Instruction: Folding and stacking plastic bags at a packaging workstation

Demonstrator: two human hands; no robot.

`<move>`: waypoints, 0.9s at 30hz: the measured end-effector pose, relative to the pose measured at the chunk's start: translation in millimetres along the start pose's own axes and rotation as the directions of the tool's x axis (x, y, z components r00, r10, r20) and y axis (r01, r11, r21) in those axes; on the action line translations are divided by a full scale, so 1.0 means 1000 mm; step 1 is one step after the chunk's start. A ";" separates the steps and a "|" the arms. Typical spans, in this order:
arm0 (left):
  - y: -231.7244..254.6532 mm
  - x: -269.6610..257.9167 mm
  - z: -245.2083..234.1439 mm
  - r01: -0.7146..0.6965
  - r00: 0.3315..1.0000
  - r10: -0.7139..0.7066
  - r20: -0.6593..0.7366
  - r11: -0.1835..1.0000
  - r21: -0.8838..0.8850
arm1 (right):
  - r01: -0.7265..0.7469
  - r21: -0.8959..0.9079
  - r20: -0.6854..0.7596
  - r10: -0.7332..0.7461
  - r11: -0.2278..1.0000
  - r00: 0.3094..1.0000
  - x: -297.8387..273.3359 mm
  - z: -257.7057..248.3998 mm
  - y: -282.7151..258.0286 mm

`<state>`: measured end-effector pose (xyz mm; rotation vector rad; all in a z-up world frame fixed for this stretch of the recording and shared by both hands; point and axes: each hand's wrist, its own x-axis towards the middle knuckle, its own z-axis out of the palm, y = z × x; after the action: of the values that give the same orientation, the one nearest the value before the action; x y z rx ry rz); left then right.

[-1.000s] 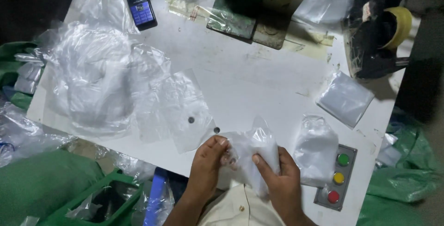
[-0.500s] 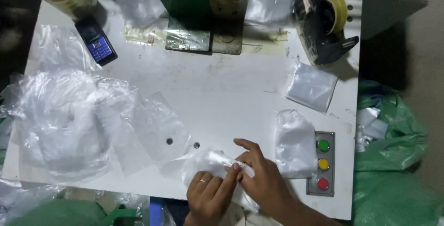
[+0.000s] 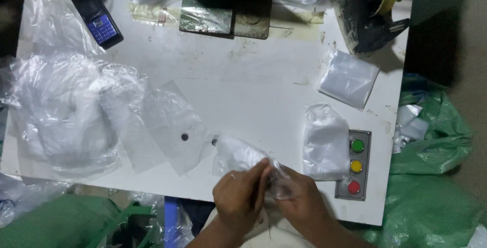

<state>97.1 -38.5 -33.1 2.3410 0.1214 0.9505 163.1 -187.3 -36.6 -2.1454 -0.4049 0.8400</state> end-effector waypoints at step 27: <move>-0.025 -0.037 0.011 -0.108 0.828 -0.153 0.539 0.900 0.422 | -0.058 0.234 -0.123 0.089 0.971 0.988 0.049 -0.009 0.006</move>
<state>80.2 -34.7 -75.8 2.9306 0.1326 0.1805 204.9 -170.4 -58.6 -1.9959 -0.1516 0.7412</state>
